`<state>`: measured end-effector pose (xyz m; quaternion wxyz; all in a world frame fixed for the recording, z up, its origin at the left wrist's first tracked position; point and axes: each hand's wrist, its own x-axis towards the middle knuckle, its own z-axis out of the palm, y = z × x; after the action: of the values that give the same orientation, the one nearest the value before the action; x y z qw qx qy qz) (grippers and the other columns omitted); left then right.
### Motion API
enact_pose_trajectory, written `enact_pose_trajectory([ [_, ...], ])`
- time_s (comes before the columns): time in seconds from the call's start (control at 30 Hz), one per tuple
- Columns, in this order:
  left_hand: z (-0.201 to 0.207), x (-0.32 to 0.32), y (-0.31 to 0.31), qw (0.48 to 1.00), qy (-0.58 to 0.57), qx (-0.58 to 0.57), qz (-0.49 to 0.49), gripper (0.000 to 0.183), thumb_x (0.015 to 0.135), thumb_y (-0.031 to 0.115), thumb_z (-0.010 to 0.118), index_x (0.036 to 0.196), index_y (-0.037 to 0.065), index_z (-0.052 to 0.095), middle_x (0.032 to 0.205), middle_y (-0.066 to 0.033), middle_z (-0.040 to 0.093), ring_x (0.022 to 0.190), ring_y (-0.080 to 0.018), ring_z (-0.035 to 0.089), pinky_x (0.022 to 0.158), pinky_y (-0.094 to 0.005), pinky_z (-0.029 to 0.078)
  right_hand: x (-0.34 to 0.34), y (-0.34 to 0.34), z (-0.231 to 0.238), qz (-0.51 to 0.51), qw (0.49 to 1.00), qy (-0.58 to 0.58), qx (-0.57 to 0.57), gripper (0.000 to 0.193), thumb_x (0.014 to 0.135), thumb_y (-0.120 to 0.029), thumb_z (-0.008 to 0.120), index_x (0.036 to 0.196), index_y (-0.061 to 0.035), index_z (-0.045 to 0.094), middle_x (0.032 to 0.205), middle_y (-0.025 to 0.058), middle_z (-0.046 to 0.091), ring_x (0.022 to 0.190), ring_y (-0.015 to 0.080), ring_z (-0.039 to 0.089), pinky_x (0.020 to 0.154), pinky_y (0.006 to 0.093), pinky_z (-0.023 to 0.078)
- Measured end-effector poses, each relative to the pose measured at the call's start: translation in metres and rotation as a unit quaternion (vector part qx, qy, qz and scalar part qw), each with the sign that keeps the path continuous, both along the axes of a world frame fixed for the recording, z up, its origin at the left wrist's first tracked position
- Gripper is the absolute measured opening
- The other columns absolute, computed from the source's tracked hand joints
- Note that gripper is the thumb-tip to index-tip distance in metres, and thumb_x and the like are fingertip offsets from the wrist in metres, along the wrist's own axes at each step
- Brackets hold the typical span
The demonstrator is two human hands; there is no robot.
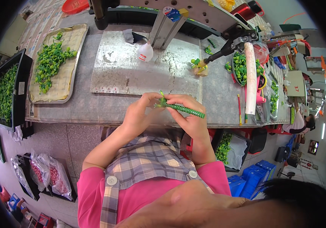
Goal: The person assembles small toy figures by applying glue with a squeeze bottle, attaching parts by hand, and pressing components together using a press machine.
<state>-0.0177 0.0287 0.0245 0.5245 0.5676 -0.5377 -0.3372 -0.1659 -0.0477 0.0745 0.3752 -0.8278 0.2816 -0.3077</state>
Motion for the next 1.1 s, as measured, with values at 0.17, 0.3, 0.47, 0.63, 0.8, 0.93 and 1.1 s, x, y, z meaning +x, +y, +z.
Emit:
enact_pose_trajectory([
  [0.17,0.002,0.001,-0.002,0.998,-0.049,-0.034,-0.002,0.036,0.073,0.007,0.065,0.106,0.006,0.048,0.084,-0.0117,0.061,0.074,-0.0238,0.061,0.063,-0.0314,0.047,-0.001,0.000,0.001,-0.003,1.000,0.010,-0.008,0.017,0.068,0.001,0.065,0.084,-0.0033,0.060,0.091,0.0100,0.064,0.083,0.0223,0.061,0.072,0.0290,0.046],
  [0.3,0.004,0.003,-0.002,0.995,-0.092,-0.038,-0.012,0.035,0.074,0.008,0.064,0.105,0.006,0.047,0.083,-0.0119,0.061,0.073,-0.0257,0.061,0.061,-0.0326,0.047,-0.002,0.001,0.000,-0.005,1.000,0.008,-0.001,0.017,0.068,0.002,0.065,0.083,-0.0033,0.060,0.091,0.0099,0.064,0.082,0.0221,0.061,0.071,0.0286,0.046],
  [0.47,0.005,0.000,-0.004,0.994,-0.090,-0.054,-0.005,0.033,0.075,0.008,0.063,0.103,0.005,0.047,0.083,-0.0131,0.061,0.072,-0.0273,0.061,0.060,-0.0337,0.047,-0.002,0.002,0.002,-0.008,1.000,0.008,-0.010,0.018,0.067,0.003,0.065,0.083,-0.0031,0.061,0.090,0.0100,0.064,0.081,0.0216,0.061,0.071,0.0282,0.045],
  [0.63,0.008,-0.002,-0.004,0.997,-0.072,-0.040,-0.006,0.033,0.075,0.009,0.063,0.103,0.005,0.046,0.082,-0.0135,0.061,0.073,-0.0277,0.061,0.060,-0.0343,0.048,-0.005,0.001,-0.003,-0.004,1.000,0.008,-0.016,0.017,0.069,-0.001,0.065,0.085,-0.0028,0.059,0.090,0.0101,0.063,0.082,0.0257,0.060,0.071,0.0318,0.046],
  [0.8,0.010,-0.004,-0.005,0.999,-0.045,-0.021,-0.006,0.032,0.076,0.009,0.063,0.103,0.005,0.046,0.082,-0.0138,0.061,0.073,-0.0281,0.061,0.059,-0.0348,0.048,-0.006,0.001,-0.004,-0.011,1.000,-0.003,0.004,0.017,0.069,-0.001,0.065,0.085,-0.0033,0.060,0.089,0.0097,0.063,0.082,0.0250,0.060,0.072,0.0315,0.046],
  [0.93,0.008,-0.004,-0.005,0.998,-0.061,-0.012,-0.013,0.032,0.076,0.010,0.062,0.103,0.006,0.045,0.081,-0.0143,0.061,0.073,-0.0293,0.061,0.059,-0.0355,0.048,-0.007,0.002,-0.004,-0.016,1.000,0.001,0.007,0.017,0.068,-0.002,0.065,0.084,-0.0033,0.060,0.089,0.0096,0.064,0.082,0.0246,0.060,0.072,0.0314,0.046],
  [1.1,0.011,-0.005,-0.005,0.997,-0.072,0.004,-0.020,0.032,0.076,0.011,0.061,0.103,0.006,0.045,0.082,-0.0159,0.060,0.073,-0.0322,0.060,0.060,-0.0380,0.047,-0.007,0.003,-0.005,-0.017,1.000,-0.014,-0.004,0.017,0.068,-0.001,0.066,0.084,-0.0030,0.060,0.088,0.0092,0.064,0.081,0.0245,0.061,0.070,0.0313,0.046],
])
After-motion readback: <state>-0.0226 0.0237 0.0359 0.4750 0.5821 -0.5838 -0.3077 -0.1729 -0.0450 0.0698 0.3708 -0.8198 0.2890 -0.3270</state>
